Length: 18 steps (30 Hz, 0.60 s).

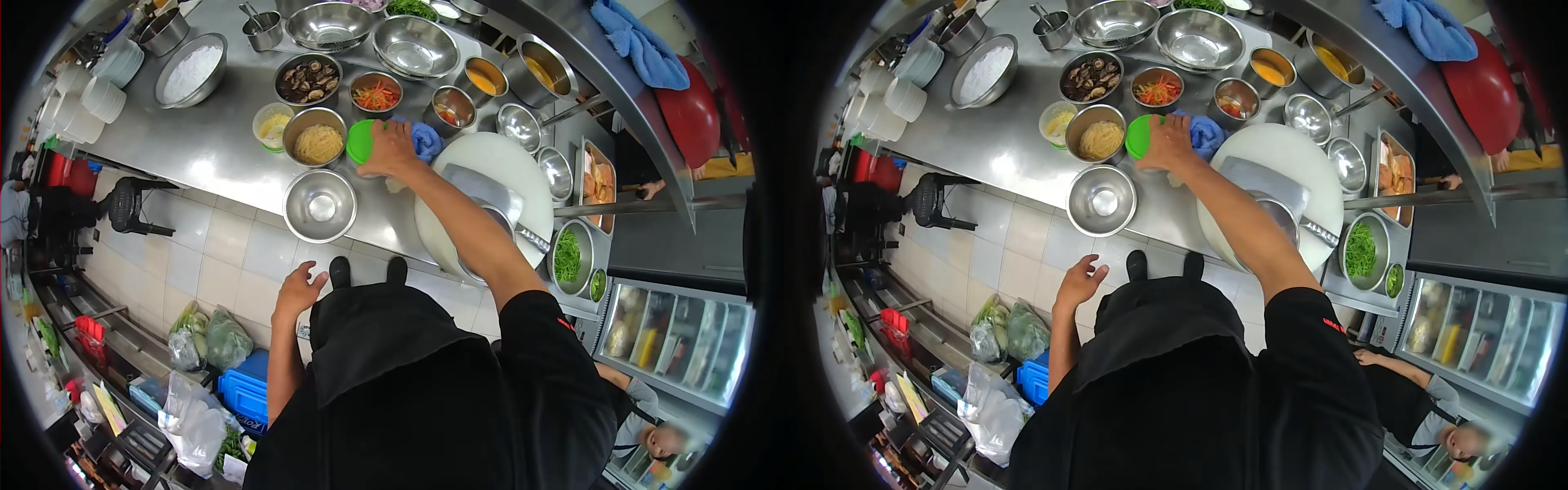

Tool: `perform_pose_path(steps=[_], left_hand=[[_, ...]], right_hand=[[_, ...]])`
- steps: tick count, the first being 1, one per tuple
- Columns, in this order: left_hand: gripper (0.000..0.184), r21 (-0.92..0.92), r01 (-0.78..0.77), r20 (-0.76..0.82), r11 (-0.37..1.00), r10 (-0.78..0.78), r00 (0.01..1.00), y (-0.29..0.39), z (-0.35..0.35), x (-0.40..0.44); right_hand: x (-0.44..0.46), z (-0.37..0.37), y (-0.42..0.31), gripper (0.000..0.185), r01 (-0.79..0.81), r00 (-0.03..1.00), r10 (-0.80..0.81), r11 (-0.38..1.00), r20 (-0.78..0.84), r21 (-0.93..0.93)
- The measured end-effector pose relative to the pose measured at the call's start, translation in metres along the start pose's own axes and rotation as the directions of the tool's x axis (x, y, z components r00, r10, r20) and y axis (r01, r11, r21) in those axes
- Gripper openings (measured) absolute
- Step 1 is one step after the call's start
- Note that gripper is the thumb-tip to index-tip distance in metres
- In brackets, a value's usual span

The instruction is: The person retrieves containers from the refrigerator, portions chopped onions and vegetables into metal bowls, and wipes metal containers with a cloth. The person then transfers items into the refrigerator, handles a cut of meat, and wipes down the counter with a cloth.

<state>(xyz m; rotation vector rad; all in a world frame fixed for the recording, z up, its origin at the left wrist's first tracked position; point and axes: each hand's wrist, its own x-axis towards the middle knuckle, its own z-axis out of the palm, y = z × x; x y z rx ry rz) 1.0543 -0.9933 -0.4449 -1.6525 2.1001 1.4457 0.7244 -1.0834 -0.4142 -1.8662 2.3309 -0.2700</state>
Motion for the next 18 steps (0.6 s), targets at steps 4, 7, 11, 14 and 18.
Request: perform_pose_path(steps=[4,7,11,14,18], left_hand=[[0.059,0.052,-0.06,0.001,0.997,0.06,0.998,-0.015,-0.004,0.003],[0.056,0.024,-0.039,0.043,0.999,0.038,0.998,-0.013,-0.003,0.006],[0.042,-0.024,-0.152,0.136,0.988,0.153,0.979,-0.003,0.006,0.019],[0.039,0.019,-0.213,0.283,0.977,0.199,0.938,0.025,0.006,0.02],[0.038,0.026,-0.322,0.362,0.947,0.291,0.886,0.055,0.017,0.017]], right_hand=[[-0.014,-0.05,0.014,0.08,-0.056,0.985,-0.013,0.92,0.174,0.388],[-0.025,-0.076,0.054,0.071,-0.066,0.968,-0.13,0.69,0.213,0.721],[-0.059,-0.123,0.087,0.064,-0.166,0.956,-0.161,0.398,0.247,0.902],[-0.086,-0.145,0.109,0.064,-0.086,0.99,-0.053,0.506,0.13,0.858],[-0.122,-0.155,0.148,0.069,-0.238,0.966,0.228,0.6,0.122,0.764]])
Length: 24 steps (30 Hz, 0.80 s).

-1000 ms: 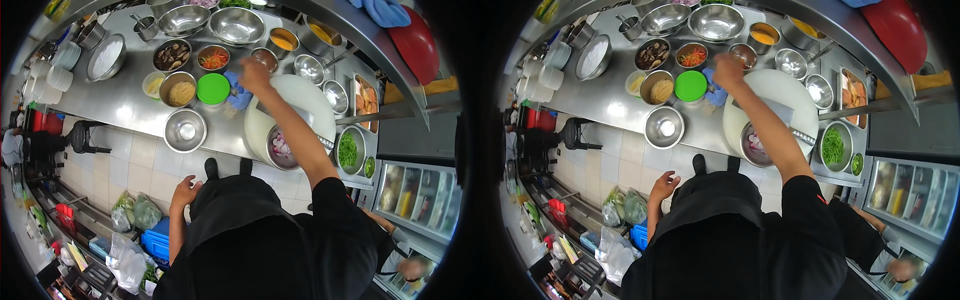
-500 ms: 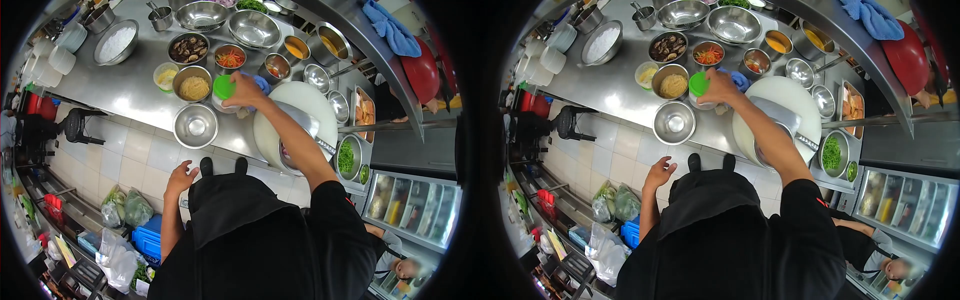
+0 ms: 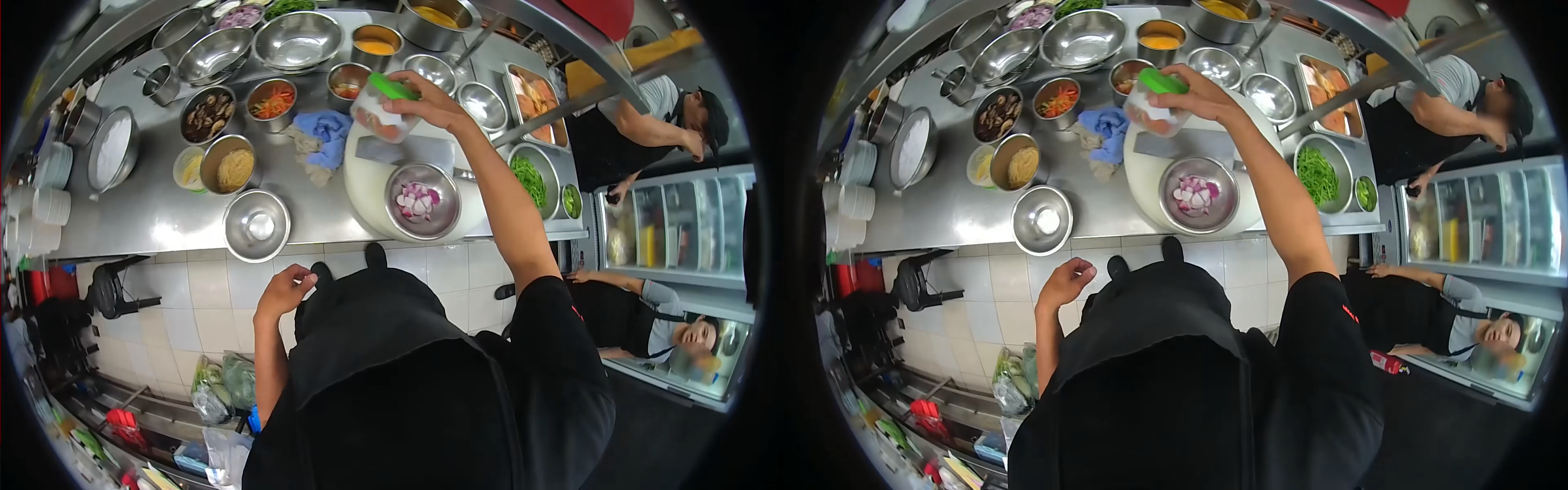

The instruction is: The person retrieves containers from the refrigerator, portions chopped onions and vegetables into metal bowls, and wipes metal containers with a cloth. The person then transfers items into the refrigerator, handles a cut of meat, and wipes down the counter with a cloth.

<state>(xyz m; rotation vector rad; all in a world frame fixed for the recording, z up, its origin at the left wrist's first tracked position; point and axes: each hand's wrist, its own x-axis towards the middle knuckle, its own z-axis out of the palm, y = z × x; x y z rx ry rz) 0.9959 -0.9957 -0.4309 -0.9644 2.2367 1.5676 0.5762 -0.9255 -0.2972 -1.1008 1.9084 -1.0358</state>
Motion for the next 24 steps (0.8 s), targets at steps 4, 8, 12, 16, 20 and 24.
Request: perform_pose_path(steps=[4,8,12,16,20,24], left_hand=[[0.037,-0.048,-0.062,0.005,0.997,0.062,0.998,0.028,0.01,0.006],[0.045,-0.248,-0.377,-0.089,0.893,0.366,0.926,0.08,0.013,0.028],[0.1,-0.297,-0.715,-0.458,0.633,0.563,0.688,0.183,0.009,0.06],[0.106,-0.575,-0.794,-0.638,0.199,0.499,0.587,0.223,0.012,0.082],[0.099,-0.673,-0.734,-0.625,0.095,0.459,0.632,0.196,0.032,0.067],[0.094,-0.722,-0.686,-0.635,0.089,0.308,0.708,0.159,0.06,0.041]], right_hand=[[-0.021,-0.029,0.036,0.084,-0.047,0.965,0.038,0.999,-0.259,-0.026],[-0.05,-0.025,0.008,0.086,-0.055,0.962,0.074,0.996,-0.262,0.077],[-0.071,0.01,-0.046,0.093,0.039,0.975,-0.009,0.99,-0.222,0.133],[-0.085,0.04,-0.074,0.086,0.092,0.976,-0.088,0.996,-0.198,0.009],[-0.101,0.079,-0.059,0.088,0.26,0.937,-0.275,0.961,-0.216,-0.097],[-0.117,0.112,-0.053,0.083,0.285,0.941,-0.308,0.945,-0.141,-0.159]])
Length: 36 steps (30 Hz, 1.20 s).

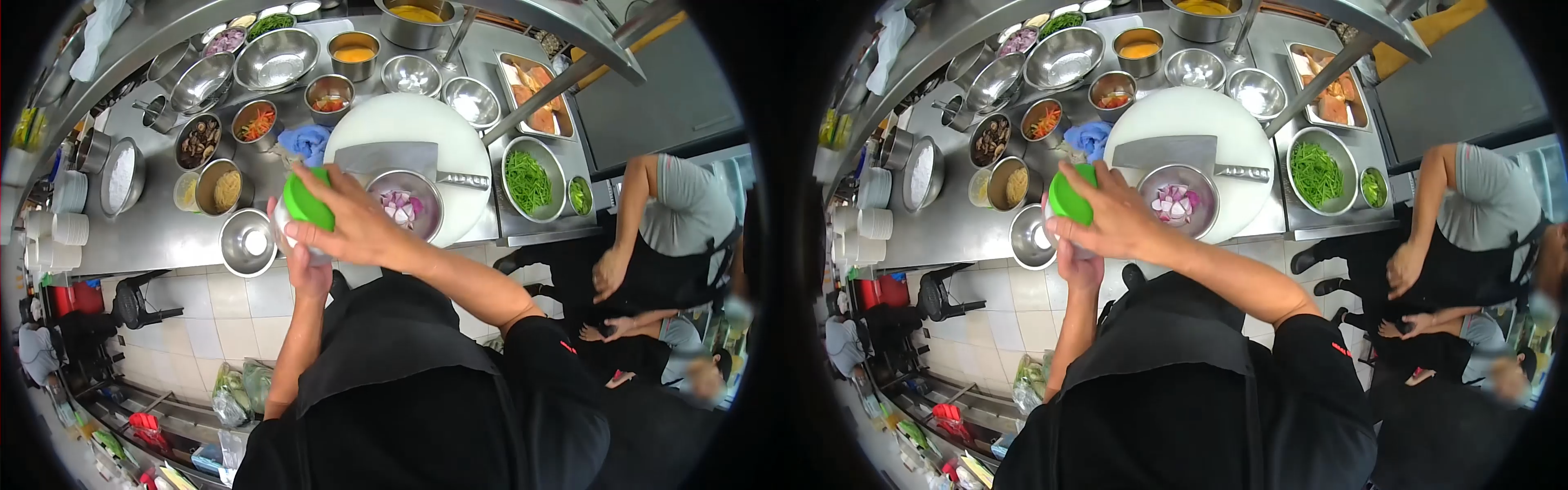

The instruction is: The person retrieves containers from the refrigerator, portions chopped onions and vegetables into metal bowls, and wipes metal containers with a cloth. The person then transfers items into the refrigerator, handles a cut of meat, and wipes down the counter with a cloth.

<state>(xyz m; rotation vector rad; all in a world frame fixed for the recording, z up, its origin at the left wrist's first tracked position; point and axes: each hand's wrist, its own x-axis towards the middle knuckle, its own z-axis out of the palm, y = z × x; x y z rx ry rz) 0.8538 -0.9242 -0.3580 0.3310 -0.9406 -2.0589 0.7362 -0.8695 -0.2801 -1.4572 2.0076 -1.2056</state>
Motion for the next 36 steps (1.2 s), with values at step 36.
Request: perform_pose_path(steps=[36], left_hand=[[0.083,0.4,0.493,0.261,0.772,-0.612,0.747,-0.039,0.114,0.029]], right_hand=[[-0.096,-0.152,0.036,0.085,0.129,0.97,-0.191,0.928,-0.148,-0.35]])
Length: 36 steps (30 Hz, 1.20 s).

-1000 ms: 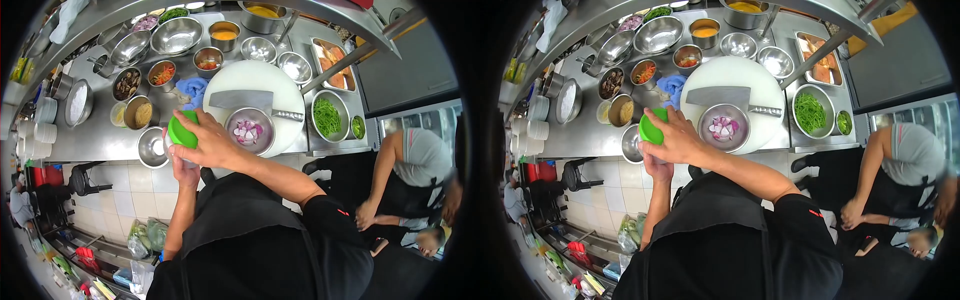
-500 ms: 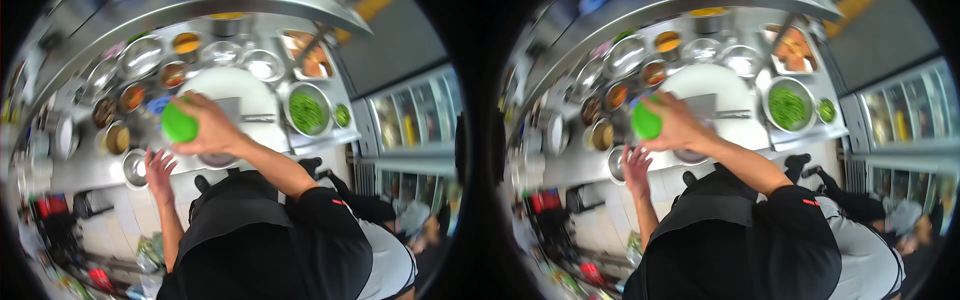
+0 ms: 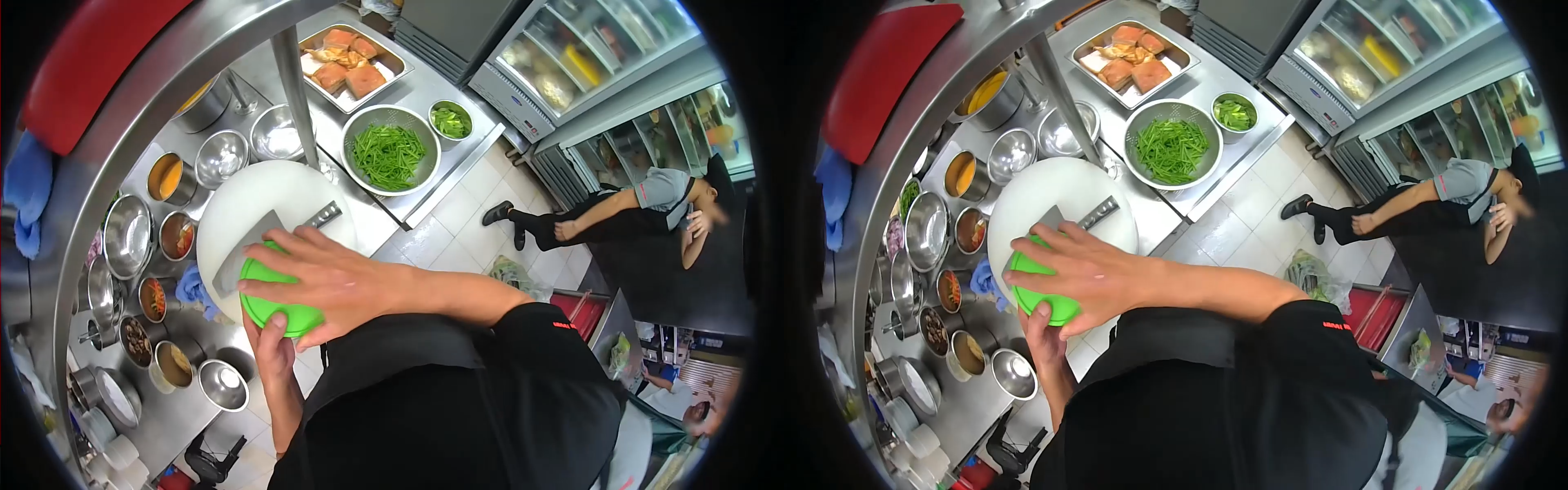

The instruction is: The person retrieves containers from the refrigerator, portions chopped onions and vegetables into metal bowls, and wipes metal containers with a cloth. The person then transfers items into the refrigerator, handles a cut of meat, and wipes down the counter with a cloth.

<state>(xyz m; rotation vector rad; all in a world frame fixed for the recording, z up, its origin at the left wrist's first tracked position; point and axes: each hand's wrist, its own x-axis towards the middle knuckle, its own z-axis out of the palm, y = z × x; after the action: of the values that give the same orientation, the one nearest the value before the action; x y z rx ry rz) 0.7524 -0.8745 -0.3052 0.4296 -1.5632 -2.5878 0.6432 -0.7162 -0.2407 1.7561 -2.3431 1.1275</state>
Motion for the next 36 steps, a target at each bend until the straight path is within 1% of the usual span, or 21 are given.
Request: perform_pose_path(steps=[2,3,4,6,8,10,11,12,13,16,18,21,23,25,26,28,29,30,32,34,36], left_hand=[[0.081,-0.015,0.027,0.069,1.0,-0.026,0.997,-0.008,0.003,0.009],[0.078,-0.092,0.074,0.098,0.993,-0.065,0.993,-0.014,0.006,0.015],[0.076,-0.161,0.121,0.131,0.979,-0.1,0.986,-0.018,0.012,0.019],[0.068,-0.16,0.068,0.107,0.985,-0.051,0.993,-0.028,0.037,0.024],[0.062,-0.231,0.049,0.09,0.972,-0.028,0.996,-0.04,0.053,0.03],[0.059,-0.201,0.031,0.116,0.979,-0.008,0.993,-0.052,0.072,0.041],[0.058,-0.232,0.051,0.168,0.971,-0.011,0.986,-0.062,0.075,0.047],[0.058,-0.265,0.072,0.223,0.962,-0.012,0.975,-0.072,0.086,0.055],[0.06,-0.236,0.042,0.159,0.971,-0.004,0.987,-0.082,0.102,0.065],[0.062,-0.324,0.003,0.233,0.946,0.076,0.969,-0.104,0.162,0.107],[0.065,-0.327,-0.027,0.134,0.945,0.074,0.988,-0.118,0.226,0.132],[0.063,-0.432,-0.087,0.133,0.898,0.159,0.978,-0.143,0.31,0.178],[0.061,-0.457,-0.089,0.129,0.885,0.166,0.978,-0.156,0.35,0.198],[0.057,-0.426,-0.103,0.007,0.899,0.118,0.993,-0.164,0.385,0.215],[0.057,-0.434,-0.112,-0.003,0.894,0.123,0.992,-0.168,0.401,0.221],[0.057,-0.402,-0.176,-0.155,0.899,0.122,0.98,-0.177,0.427,0.239],[0.056,-0.434,-0.139,-0.063,0.89,0.124,0.99,-0.184,0.428,0.251],[0.056,-0.458,-0.155,-0.056,0.875,0.145,0.988,-0.188,0.444,0.261],[0.056,-0.463,-0.131,0.073,0.877,0.184,0.98,-0.192,0.479,0.28],[0.057,-0.498,-0.115,0.103,0.859,0.19,0.976,-0.203,0.493,0.303],[0.056,-0.45,-0.126,0.08,0.884,0.18,0.98,-0.226,0.492,0.335]], right_hand=[[-0.013,-0.016,0.011,0.088,-0.025,0.998,0.031,0.992,-0.052,0.123],[-0.022,-0.024,0.016,0.088,-0.041,0.997,0.047,0.992,-0.053,0.12],[-0.031,-0.033,0.021,0.087,-0.05,0.99,0.067,0.99,-0.125,0.131],[-0.052,-0.054,0.037,0.085,-0.06,0.97,0.089,0.989,-0.224,0.133],[-0.087,-0.069,0.063,0.074,-0.125,0.91,0.204,0.965,-0.36,0.231],[-0.126,-0.083,0.097,0.061,-0.225,0.853,0.281,0.958,-0.439,0.176],[-0.145,-0.096,0.111,0.061,-0.231,0.845,0.288,0.957,-0.45,0.178],[-0.166,-0.111,0.126,0.055,-0.338,0.806,0.373,0.927,-0.458,0.16],[-0.186,-0.128,0.141,0.049,-0.444,0.757,0.454,0.885,-0.47,0.139],[-0.251,-0.187,0.185,0.042,-0.503,0.709,0.544,0.836,-0.448,0.219],[-0.296,-0.226,0.225,0.04,-0.494,0.699,0.527,0.844,-0.483,0.207],[-0.355,-0.284,0.287,0.037,-0.596,0.572,0.643,0.752,-0.509,0.28],[-0.382,-0.328,0.318,0.037,-0.628,0.509,0.656,0.726,-0.557,0.282],[-0.395,-0.384,0.34,0.035,-0.688,0.45,0.633,0.695,-0.63,0.208],[-0.397,-0.413,0.347,0.035,-0.685,0.462,0.629,0.701,-0.624,0.199],[-0.398,-0.465,0.359,0.035,-0.663,0.411,0.555,0.726,-0.723,0.18],[-0.397,-0.488,0.365,0.034,-0.704,0.402,0.532,0.7,-0.745,0.12],[-0.396,-0.508,0.376,0.034,-0.696,0.42,0.504,0.712,-0.755,0.088],[-0.392,-0.542,0.4,0.033,-0.772,0.45,0.434,0.628,-0.781,-0.096],[-0.383,-0.571,0.428,0.033,-0.747,0.513,0.356,0.633,-0.781,-0.202],[-0.372,-0.601,0.455,0.03,-0.699,0.695,0.331,0.518,-0.638,-0.493]])
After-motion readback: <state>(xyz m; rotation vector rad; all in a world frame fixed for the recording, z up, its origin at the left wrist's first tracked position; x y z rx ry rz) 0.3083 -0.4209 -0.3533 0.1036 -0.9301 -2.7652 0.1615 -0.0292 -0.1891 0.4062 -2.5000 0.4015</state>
